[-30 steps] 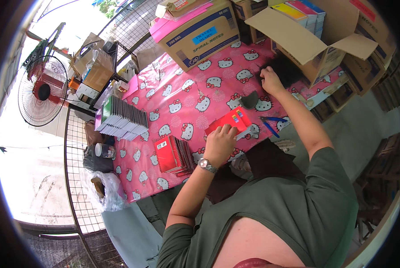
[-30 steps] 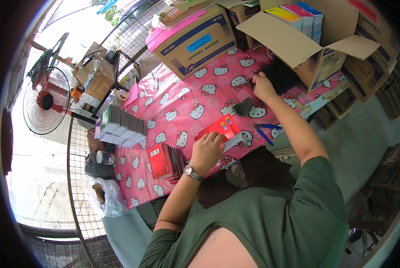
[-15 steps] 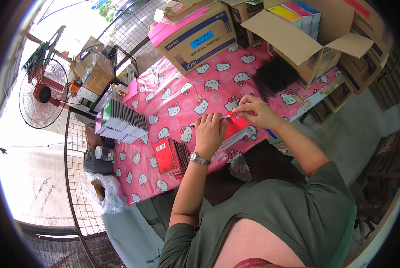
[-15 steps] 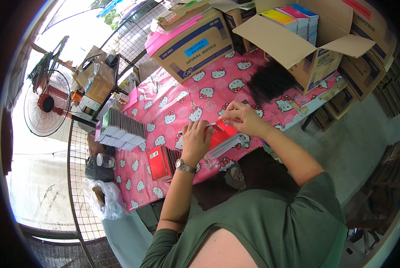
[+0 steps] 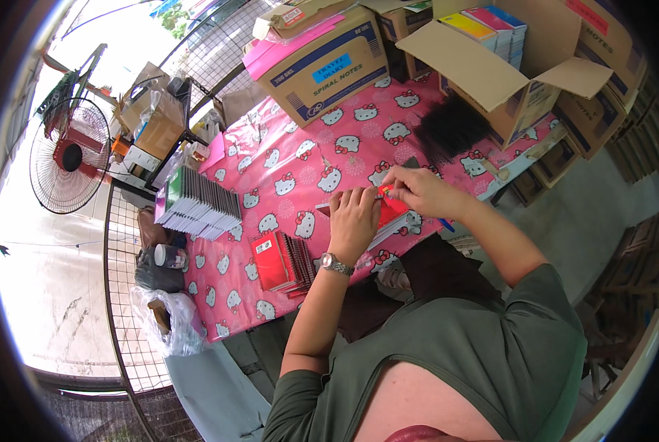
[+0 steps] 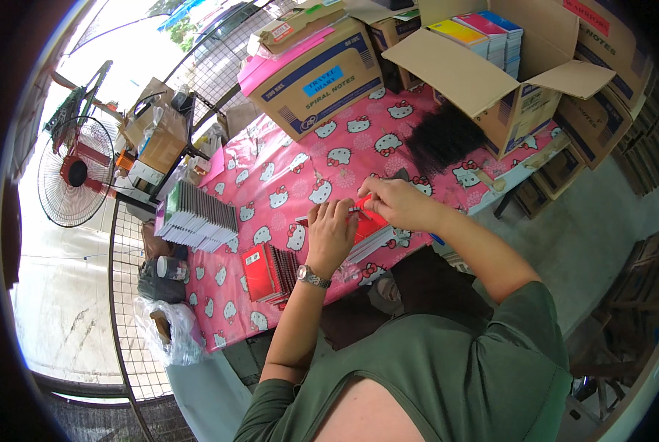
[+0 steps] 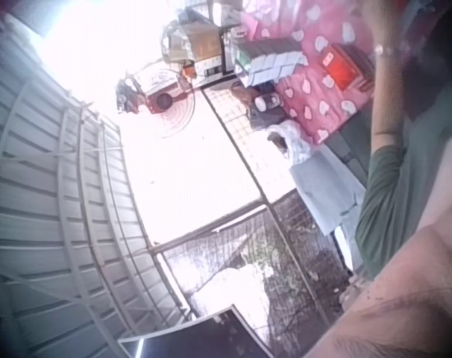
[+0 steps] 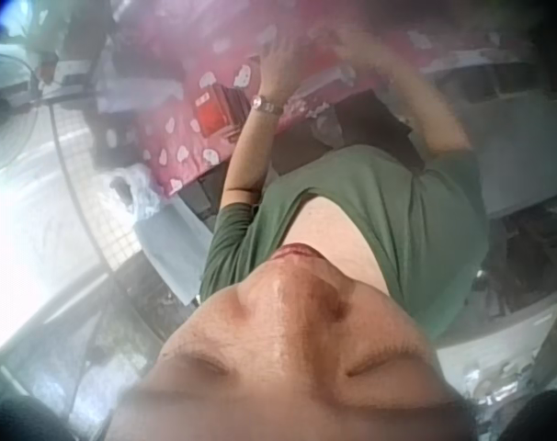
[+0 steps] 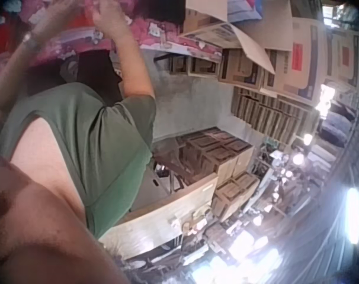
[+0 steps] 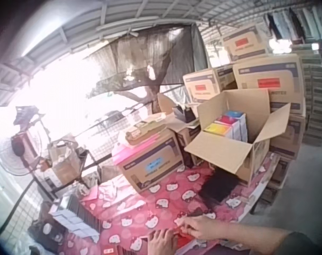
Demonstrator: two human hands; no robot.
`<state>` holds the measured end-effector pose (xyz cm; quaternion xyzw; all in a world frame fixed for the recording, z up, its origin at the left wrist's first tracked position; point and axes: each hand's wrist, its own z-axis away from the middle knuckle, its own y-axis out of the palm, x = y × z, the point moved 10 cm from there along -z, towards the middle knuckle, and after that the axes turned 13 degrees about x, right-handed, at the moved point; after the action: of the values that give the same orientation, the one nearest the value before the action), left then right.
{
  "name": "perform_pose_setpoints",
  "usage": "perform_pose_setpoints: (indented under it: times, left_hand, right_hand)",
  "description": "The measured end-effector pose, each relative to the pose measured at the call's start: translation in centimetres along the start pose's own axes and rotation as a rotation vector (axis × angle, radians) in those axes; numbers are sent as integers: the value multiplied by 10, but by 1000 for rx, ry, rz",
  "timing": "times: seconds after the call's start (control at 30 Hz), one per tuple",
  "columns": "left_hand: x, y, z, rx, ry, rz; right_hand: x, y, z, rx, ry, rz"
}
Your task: The person inserts spiral coils into stacks of red notebook pages and covers, aligns them by hand, and then trims and crimps the ends of the coils using a pair of pliers.
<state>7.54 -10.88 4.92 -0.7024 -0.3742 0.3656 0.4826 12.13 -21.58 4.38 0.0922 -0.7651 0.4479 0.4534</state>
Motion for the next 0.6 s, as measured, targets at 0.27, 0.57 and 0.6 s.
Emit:
perform_pose_setpoints:
  times: [0.27,0.57,0.6]
  left_hand:
    - [8,0,7,21,1,92]
    - [14,-10,15,-49,-155,-104]
    - [21,-7,16,-26,-174,-28]
  right_hand:
    - [-91,33,-22,149,412,-836]
    - [-184,29,-45,88,282,-54]
    - [-177,21,-47,58,155,-400]
